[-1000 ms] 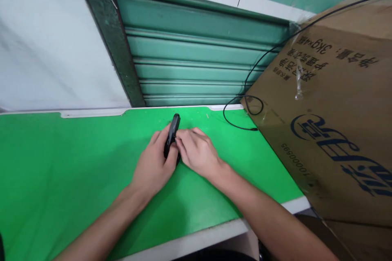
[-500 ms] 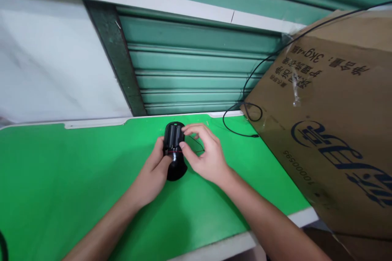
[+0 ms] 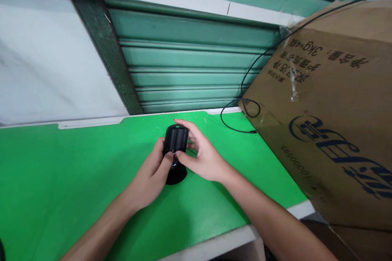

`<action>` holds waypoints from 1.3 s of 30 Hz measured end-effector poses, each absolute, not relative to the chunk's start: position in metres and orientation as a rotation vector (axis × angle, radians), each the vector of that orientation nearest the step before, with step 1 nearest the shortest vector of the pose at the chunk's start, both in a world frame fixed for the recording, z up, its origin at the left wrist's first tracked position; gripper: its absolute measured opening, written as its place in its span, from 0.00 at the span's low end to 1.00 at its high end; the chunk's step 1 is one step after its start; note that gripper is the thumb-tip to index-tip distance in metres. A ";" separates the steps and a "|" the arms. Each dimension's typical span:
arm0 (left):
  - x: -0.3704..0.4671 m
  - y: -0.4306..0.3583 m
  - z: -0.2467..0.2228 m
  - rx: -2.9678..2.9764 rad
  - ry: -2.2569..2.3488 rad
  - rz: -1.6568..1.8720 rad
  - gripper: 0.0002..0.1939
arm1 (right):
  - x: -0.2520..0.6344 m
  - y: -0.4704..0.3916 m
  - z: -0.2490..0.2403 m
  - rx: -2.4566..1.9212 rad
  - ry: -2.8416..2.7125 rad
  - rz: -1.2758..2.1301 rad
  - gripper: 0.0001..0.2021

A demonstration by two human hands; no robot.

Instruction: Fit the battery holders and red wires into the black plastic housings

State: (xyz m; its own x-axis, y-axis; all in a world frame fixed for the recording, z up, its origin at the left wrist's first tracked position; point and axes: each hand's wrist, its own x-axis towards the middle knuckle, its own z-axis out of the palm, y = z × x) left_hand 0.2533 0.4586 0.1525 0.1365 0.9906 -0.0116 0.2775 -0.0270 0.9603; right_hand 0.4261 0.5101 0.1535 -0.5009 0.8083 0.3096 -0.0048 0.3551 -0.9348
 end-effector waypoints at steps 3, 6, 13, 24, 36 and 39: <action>0.252 0.460 0.151 1.539 1.298 0.943 0.23 | 0.425 0.509 0.150 -0.714 -1.804 1.241 0.36; 0.252 0.460 0.151 1.571 1.292 0.931 0.22 | 0.423 0.508 0.146 -0.689 -1.824 1.210 0.37; 0.251 0.459 0.150 1.591 1.308 0.917 0.20 | 0.422 0.505 0.143 -0.653 -1.858 1.121 0.35; 0.256 0.464 0.145 1.701 1.344 1.014 0.13 | 0.411 0.504 0.135 -0.688 -1.811 1.036 0.34; 0.254 0.464 0.146 1.402 1.233 1.082 0.24 | 0.413 0.506 0.142 -0.690 -1.750 1.159 0.35; 0.254 0.463 0.148 1.381 1.233 1.075 0.27 | 0.417 0.506 0.148 -0.682 -1.738 1.226 0.35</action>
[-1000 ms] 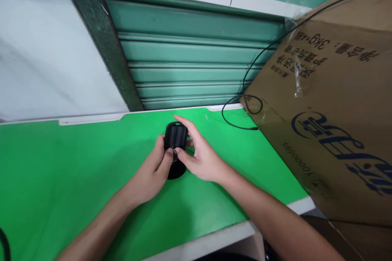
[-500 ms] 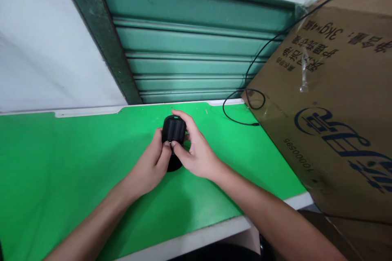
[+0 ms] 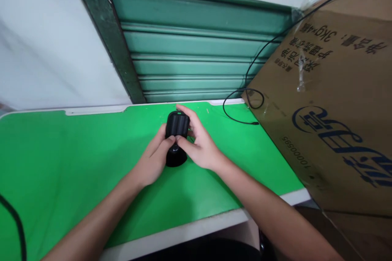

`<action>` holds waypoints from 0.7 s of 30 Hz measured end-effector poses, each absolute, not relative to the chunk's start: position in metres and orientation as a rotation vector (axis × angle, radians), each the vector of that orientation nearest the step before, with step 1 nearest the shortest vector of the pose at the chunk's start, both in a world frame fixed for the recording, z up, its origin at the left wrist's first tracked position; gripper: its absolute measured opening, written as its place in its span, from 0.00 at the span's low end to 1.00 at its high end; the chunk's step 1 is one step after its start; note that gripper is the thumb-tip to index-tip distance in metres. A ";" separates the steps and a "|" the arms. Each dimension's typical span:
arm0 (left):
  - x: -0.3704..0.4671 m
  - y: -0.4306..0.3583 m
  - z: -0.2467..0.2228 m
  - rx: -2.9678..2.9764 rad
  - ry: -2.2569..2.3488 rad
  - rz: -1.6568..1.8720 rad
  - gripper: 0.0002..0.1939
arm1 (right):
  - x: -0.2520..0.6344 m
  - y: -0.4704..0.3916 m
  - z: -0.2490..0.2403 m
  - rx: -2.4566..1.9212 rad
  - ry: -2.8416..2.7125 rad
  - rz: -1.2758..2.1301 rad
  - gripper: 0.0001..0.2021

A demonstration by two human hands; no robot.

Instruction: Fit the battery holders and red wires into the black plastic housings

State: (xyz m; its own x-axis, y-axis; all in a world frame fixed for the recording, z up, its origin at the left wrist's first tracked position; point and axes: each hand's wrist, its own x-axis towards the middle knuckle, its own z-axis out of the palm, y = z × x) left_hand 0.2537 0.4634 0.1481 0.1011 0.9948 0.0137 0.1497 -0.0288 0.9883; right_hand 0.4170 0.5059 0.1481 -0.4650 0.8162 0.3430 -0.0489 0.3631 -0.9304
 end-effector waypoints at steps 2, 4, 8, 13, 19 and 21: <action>0.254 0.463 0.149 1.444 1.255 1.038 0.27 | 0.418 0.507 0.150 -0.688 -1.714 1.288 0.34; 0.253 0.462 0.149 1.523 1.254 1.004 0.26 | 0.418 0.510 0.150 -0.701 -1.681 1.348 0.33; 0.250 0.463 0.147 1.664 1.201 0.981 0.26 | 0.420 0.515 0.147 -0.687 -1.633 1.444 0.34; 0.249 0.466 0.144 1.794 1.182 0.961 0.27 | 0.425 0.523 0.140 -0.632 -1.595 1.516 0.36; 0.239 0.465 0.155 1.902 1.225 0.890 0.33 | 0.439 0.526 0.165 -0.673 -1.657 1.387 0.39; 0.231 0.463 0.158 1.885 1.304 0.846 0.35 | 0.468 0.497 0.175 -0.755 -1.575 1.279 0.40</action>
State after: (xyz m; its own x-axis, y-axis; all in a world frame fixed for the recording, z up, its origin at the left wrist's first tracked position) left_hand 0.2310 0.4629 0.1577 0.2855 0.9497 0.1287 0.5046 -0.2631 0.8223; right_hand 0.4681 0.4972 0.1752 -0.3697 0.8854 0.2819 -0.0941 0.2662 -0.9593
